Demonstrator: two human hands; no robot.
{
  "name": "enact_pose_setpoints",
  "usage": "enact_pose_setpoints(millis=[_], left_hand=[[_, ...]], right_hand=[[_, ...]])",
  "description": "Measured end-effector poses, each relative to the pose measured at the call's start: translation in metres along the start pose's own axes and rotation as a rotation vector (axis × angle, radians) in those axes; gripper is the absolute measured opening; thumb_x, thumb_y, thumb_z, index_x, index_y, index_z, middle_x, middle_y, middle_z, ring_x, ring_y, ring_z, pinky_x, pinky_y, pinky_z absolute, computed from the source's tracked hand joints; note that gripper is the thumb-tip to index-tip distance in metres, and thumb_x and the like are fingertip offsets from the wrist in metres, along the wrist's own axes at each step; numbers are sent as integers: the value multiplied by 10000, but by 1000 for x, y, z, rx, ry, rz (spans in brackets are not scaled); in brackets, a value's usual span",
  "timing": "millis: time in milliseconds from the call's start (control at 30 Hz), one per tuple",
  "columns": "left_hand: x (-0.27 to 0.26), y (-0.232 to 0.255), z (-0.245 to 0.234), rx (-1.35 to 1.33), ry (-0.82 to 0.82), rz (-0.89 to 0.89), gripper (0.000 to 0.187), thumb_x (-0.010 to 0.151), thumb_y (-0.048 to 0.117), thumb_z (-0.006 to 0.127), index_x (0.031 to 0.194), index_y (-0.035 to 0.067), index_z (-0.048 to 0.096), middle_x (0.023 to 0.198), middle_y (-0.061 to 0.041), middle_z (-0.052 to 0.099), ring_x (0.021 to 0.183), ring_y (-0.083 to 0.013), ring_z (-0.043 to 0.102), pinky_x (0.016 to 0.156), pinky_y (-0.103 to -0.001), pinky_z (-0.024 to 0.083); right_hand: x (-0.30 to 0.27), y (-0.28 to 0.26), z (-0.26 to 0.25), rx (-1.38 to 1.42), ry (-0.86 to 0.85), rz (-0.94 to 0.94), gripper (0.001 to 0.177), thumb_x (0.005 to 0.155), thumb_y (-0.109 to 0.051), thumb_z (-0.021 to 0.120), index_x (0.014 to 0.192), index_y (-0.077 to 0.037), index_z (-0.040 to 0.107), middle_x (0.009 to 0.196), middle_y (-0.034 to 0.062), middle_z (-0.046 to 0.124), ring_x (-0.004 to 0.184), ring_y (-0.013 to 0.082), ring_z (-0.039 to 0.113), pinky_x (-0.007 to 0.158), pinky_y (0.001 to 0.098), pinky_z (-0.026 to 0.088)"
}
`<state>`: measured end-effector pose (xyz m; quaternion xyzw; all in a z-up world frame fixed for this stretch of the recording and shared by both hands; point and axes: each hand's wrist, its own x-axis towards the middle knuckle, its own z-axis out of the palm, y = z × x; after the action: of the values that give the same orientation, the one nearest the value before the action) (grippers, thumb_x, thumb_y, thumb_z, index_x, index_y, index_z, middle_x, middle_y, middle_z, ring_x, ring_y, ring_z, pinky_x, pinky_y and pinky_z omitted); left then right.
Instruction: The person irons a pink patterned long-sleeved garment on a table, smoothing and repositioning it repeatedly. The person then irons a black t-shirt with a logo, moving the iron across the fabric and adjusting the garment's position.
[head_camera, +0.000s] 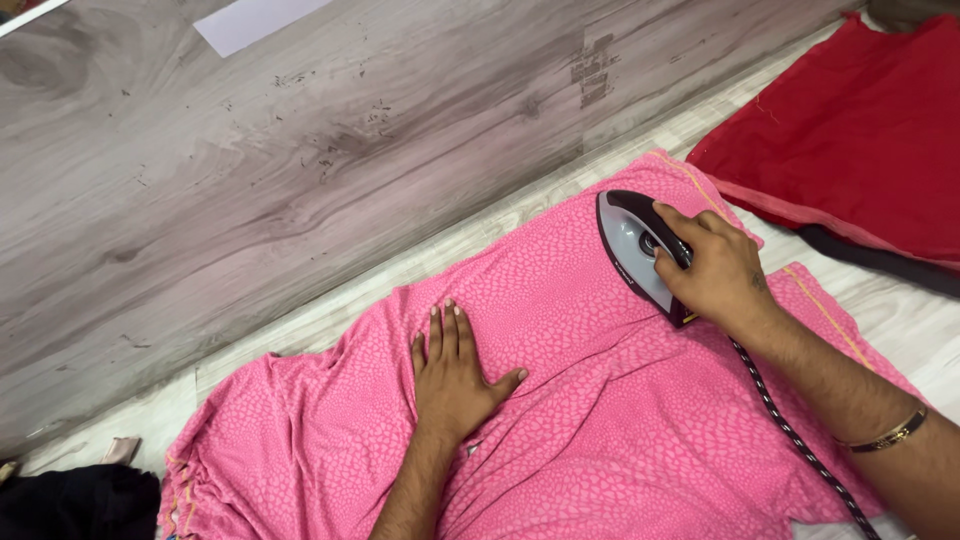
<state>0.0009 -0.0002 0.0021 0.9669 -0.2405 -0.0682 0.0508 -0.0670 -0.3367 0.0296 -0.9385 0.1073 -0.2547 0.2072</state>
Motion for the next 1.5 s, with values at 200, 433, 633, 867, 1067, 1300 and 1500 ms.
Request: enact_pose_setpoints(millis=[200, 433, 633, 867, 1067, 1300, 1500], left_hand=[[0, 0, 0, 11, -3, 10, 1241, 805, 812, 586, 1572, -26, 88, 1675, -214, 62, 1554, -351, 43, 1223, -557, 33], [-2, 2, 0, 7, 25, 3, 1284, 772, 826, 606, 1575, -40, 101, 1681, -218, 87, 1567, -344, 63, 1237, -541, 54], [-1, 2, -3, 31, 3, -8, 1286, 775, 833, 593, 1577, -40, 92, 1679, -218, 71, 1564, -344, 47, 1233, -536, 41], [-1, 2, -1, 39, -18, -14, 1270, 788, 837, 575, 1581, -28, 91, 1686, -209, 58, 1571, -332, 29, 1241, -525, 25], [-1, 2, 0, 29, 1, -14, 1275, 785, 847, 568, 1585, -23, 91, 1688, -204, 65, 1571, -333, 43, 1245, -522, 30], [0, 3, 0, 34, 4, -15, 1272, 790, 844, 573, 1580, -29, 92, 1683, -211, 63, 1565, -339, 40, 1239, -531, 30], [-4, 2, 0, 10, 25, -18, 1271, 776, 826, 598, 1577, -39, 124, 1683, -207, 101, 1571, -338, 83, 1241, -536, 62]], right_hand=[[-3, -27, 1, 41, -31, -98, 596, 841, -264, 757, 1407, -120, 636, 880, 152, 638, 754, 309, 664, 713, 449, 547], [-18, -88, 21, 194, -257, -209, 598, 847, -265, 728, 1422, -157, 602, 959, 154, 626, 824, 322, 675, 756, 460, 577], [-17, -54, 21, 50, -401, -44, 699, 853, -281, 696, 1530, -245, 529, 1002, 142, 598, 829, 309, 672, 751, 451, 584], [13, 42, -13, -52, -22, 59, 605, 883, -269, 720, 1468, -155, 615, 953, 207, 644, 843, 357, 668, 800, 477, 554], [26, 53, -23, -46, 21, 84, 597, 870, -263, 751, 1445, -140, 647, 921, 193, 654, 843, 357, 666, 794, 479, 545], [23, -7, 13, 90, -8, -139, 594, 849, -299, 760, 1412, -150, 643, 919, 153, 652, 838, 325, 668, 782, 444, 551], [25, -51, 44, 192, -182, -166, 591, 857, -278, 738, 1429, -182, 622, 964, 153, 651, 891, 324, 672, 812, 436, 558]])
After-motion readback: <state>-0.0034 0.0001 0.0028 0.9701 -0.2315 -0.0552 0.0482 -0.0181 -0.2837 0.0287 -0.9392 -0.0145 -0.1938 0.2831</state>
